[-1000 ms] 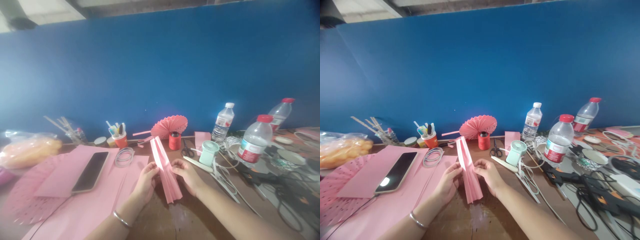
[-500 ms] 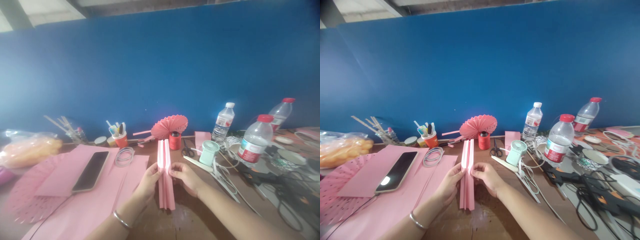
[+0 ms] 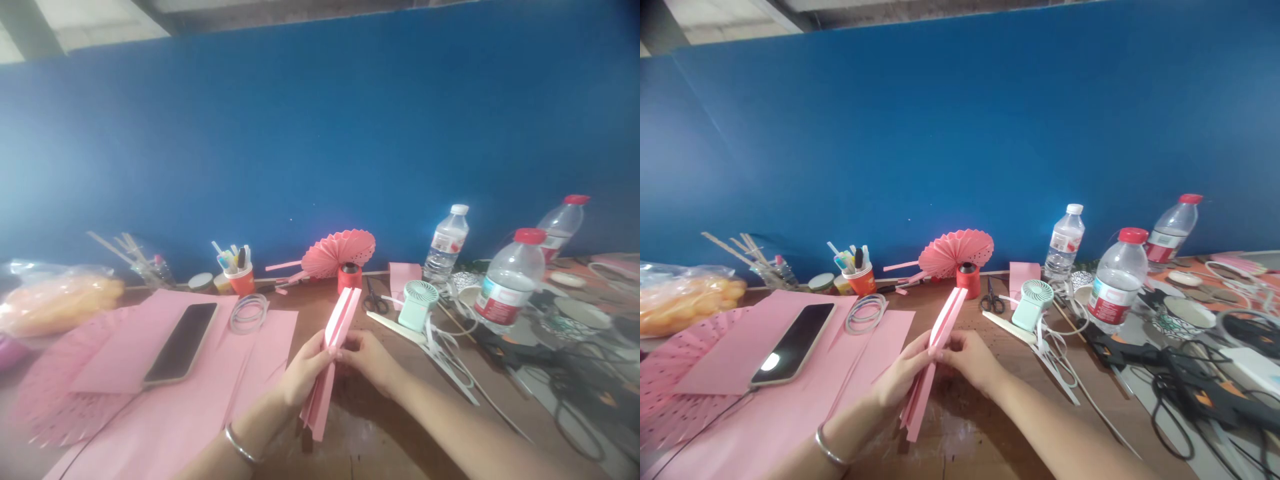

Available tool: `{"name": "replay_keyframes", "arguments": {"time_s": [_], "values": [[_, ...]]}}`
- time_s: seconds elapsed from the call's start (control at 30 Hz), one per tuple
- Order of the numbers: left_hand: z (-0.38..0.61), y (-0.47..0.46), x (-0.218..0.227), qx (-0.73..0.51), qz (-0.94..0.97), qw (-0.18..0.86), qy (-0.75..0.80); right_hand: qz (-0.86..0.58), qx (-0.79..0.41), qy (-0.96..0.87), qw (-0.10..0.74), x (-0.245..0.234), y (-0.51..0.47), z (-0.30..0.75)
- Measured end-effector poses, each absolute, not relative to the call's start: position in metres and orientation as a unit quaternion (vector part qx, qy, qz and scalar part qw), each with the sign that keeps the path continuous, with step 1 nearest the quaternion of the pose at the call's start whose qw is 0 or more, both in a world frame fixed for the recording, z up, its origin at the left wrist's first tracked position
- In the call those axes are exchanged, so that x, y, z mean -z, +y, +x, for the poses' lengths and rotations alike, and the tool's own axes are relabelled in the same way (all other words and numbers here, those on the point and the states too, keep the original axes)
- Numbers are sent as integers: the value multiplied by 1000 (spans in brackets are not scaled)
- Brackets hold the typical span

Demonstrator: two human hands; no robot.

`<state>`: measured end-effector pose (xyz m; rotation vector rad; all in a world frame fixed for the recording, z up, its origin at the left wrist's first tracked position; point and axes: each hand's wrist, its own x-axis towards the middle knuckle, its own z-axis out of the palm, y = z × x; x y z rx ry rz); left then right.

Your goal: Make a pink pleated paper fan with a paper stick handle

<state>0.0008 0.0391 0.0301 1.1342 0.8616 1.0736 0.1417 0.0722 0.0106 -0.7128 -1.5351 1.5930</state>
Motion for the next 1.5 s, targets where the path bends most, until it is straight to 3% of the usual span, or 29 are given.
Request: {"name": "replay_keyframes", "arguments": {"time_s": [0.1, 0.2, 0.3, 0.4, 0.67, 0.83, 1.0, 1.17, 1.5], "values": [[1, 38, -31, -436, 516, 638, 369, -345, -503, -651, 452, -9, 71, 144], [0, 37, -26, -377, 491, 680, 393, -404, -267, -707, 516, -12, 69, 150], [-4, 38, -21, -333, 490, 684, 427, -340, -56, -812, 472, -20, 66, 157], [-8, 41, -22, -317, 578, 597, 457, -302, 18, -862, 406, -27, 67, 160], [-16, 50, -29, -356, 771, 151, 507, -370, -11, -855, 364, -26, 76, 160], [-18, 49, -27, -234, 824, 14, 515, -348, 4, -870, 350, -22, 76, 160], [-24, 53, -25, -206, 791, 88, 570, -358, 19, -870, 339, -17, 99, 177], [-28, 58, -21, -230, 748, 203, 588, -434, -20, -817, 379, -9, 126, 198], [-50, 81, -7, -397, 626, 256, 621, -471, -146, -774, 398, -8, 145, 219]]}}
